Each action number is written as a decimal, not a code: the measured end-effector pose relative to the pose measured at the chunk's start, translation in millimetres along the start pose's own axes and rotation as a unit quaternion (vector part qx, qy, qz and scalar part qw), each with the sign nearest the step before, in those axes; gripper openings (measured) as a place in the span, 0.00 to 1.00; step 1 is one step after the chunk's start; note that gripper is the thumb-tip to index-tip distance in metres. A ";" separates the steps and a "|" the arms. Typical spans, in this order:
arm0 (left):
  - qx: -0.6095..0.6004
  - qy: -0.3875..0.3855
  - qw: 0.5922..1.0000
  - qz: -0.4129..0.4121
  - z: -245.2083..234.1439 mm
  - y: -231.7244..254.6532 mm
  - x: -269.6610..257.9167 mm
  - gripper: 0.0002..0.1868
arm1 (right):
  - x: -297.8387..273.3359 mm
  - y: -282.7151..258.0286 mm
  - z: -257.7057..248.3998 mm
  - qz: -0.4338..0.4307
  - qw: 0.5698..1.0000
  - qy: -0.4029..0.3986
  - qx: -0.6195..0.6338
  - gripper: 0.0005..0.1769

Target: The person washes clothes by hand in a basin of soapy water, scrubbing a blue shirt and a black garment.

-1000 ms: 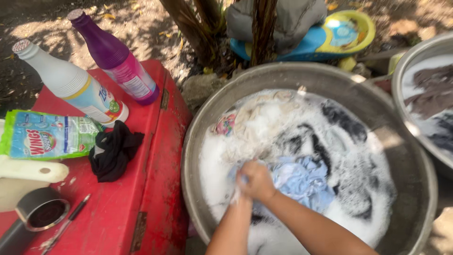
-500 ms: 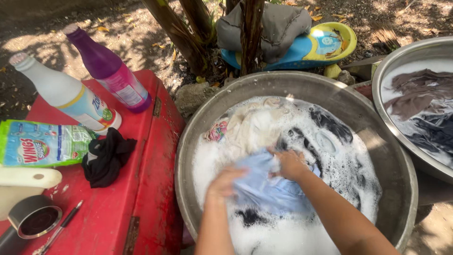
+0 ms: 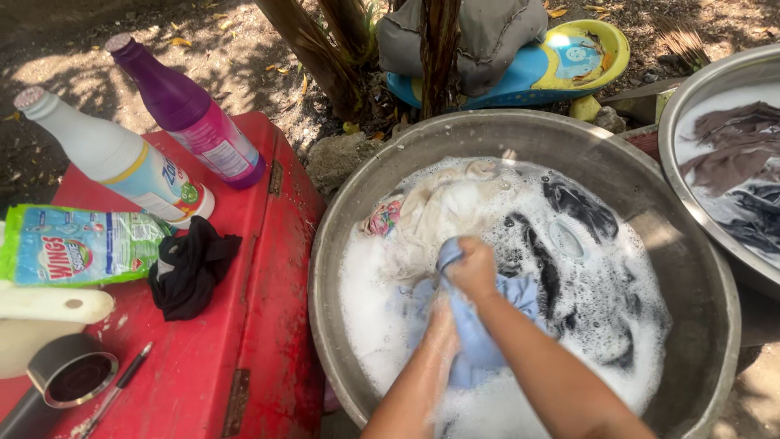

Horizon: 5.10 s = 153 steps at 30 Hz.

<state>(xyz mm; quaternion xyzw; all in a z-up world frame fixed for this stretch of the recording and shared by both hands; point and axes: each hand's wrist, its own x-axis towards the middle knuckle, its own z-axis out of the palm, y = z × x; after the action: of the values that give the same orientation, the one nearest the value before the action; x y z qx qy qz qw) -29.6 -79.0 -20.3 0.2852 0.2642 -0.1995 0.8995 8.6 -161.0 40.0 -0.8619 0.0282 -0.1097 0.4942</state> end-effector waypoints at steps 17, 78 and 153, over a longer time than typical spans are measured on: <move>0.185 -0.134 0.962 -0.147 47.2 50.0 -53.9 0.22 | 83.1 -118.9 -112.9 -0.197 0.914 -0.355 -0.020 0.48; -0.073 0.037 0.993 0.082 13.5 8.3 -25.6 0.31 | -54.0 -2.7 2.9 -0.287 0.937 -0.137 0.146 0.07; -0.066 -0.044 0.995 0.062 29.5 90.8 -100.3 0.39 | 8.0 8.1 -178.0 0.170 0.846 -0.137 0.487 0.15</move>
<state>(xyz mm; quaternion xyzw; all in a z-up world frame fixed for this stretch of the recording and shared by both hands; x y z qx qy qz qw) -50.9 -7.5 96.4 0.2317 0.2188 -0.1375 0.9378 -21.7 -317.0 121.1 -0.4986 0.0493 0.0955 0.8602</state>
